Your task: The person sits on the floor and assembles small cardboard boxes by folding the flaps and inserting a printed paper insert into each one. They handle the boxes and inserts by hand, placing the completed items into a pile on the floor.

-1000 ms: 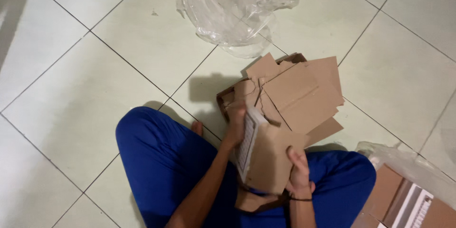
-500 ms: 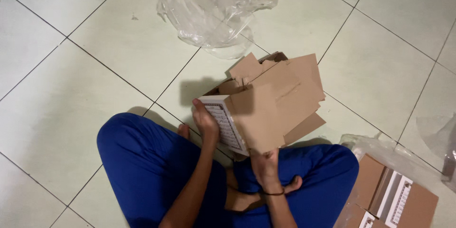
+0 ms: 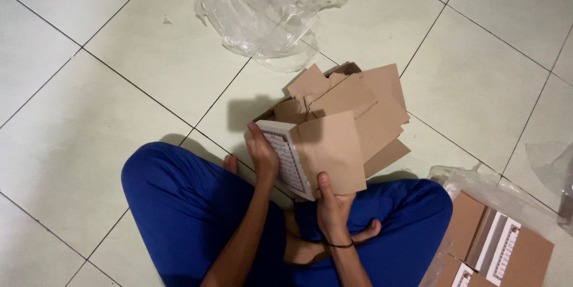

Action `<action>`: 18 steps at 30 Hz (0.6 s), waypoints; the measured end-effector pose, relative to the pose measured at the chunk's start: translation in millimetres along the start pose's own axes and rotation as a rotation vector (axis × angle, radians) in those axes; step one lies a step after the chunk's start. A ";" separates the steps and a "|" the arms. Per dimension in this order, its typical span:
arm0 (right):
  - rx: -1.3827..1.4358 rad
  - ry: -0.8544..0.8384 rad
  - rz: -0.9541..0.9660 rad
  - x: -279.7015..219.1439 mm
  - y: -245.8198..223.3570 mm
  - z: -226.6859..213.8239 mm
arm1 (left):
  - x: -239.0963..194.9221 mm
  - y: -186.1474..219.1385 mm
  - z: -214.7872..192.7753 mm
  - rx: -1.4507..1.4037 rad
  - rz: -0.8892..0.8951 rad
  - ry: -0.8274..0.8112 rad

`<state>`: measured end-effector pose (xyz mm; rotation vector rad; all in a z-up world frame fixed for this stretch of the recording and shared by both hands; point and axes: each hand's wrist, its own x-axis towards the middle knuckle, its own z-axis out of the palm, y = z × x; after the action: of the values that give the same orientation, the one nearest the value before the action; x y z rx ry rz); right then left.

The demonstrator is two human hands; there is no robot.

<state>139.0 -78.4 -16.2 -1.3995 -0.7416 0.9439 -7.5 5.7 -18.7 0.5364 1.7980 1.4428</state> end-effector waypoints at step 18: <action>0.523 -0.144 0.217 3.6 31.4 -11.5 | 9.8 -14.7 2.9 -0.132 -0.087 -0.125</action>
<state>147.5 -82.6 -48.5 -0.9672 -0.4061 1.3105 -9.5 10.6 -35.8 0.4643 1.5971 1.4242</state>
